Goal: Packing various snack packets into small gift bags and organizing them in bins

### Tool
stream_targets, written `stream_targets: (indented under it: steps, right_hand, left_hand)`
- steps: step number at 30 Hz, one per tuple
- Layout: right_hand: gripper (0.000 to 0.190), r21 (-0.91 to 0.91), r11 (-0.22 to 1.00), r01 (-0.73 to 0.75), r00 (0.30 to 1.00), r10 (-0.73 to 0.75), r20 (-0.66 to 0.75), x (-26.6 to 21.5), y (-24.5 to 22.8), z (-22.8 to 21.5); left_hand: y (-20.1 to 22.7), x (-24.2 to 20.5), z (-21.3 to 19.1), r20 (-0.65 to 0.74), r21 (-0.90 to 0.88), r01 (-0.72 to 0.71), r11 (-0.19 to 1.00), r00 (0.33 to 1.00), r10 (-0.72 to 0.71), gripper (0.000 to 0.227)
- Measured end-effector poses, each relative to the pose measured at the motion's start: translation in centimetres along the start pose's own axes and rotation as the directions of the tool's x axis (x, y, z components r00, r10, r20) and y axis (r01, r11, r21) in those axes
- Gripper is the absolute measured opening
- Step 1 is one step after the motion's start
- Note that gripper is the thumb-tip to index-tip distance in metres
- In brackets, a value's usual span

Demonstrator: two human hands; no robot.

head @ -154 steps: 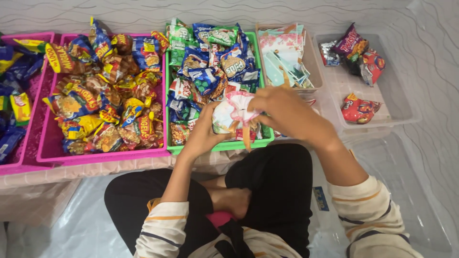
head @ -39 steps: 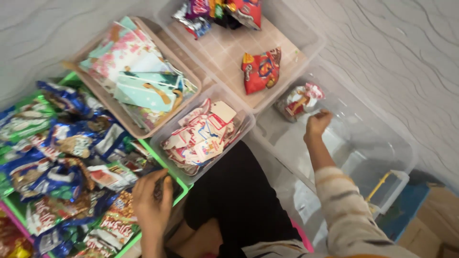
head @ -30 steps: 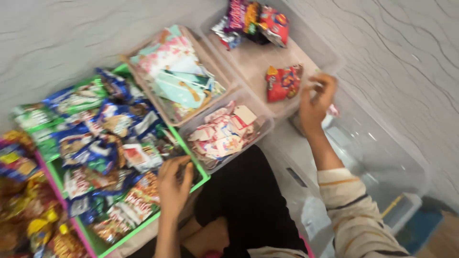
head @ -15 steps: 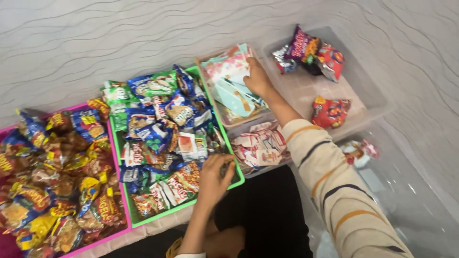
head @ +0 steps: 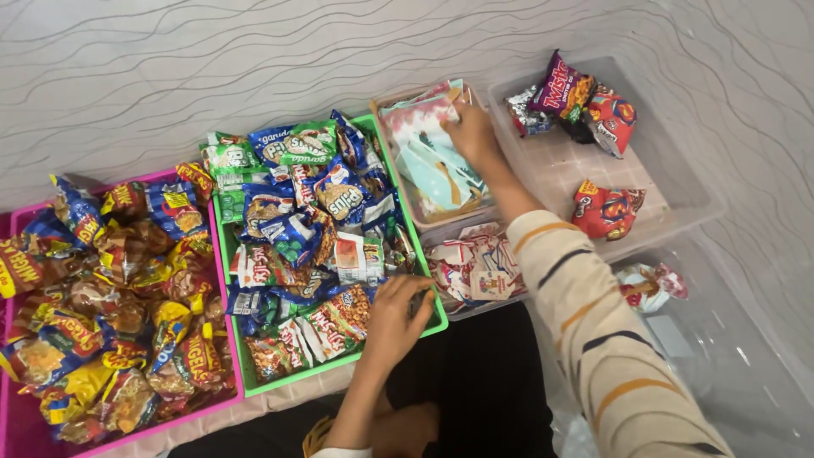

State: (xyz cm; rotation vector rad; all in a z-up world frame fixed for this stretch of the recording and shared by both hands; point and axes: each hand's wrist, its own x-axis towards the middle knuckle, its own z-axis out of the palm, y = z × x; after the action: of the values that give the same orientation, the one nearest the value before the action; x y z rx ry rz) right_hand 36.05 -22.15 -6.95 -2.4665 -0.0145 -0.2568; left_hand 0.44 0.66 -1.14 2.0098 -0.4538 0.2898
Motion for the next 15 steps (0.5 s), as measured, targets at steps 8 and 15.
stream_targets:
  steps: [8,15]
  right_hand:
    - [0.011,0.325,0.921,0.214,0.957,-0.13,-0.26,-4.5,-8.1,-11.9]
    - [0.017,0.559,0.709,0.429,0.903,-0.317,-0.291,-11.0,-13.7,-19.0]
  left_hand:
    - [-0.3,-0.6,0.3,0.017,0.008,-0.059,0.998,0.998,0.059,0.021]
    - [-0.6,-0.5,0.5,-0.041,-0.032,-0.027,0.999,0.999,0.026,0.018]
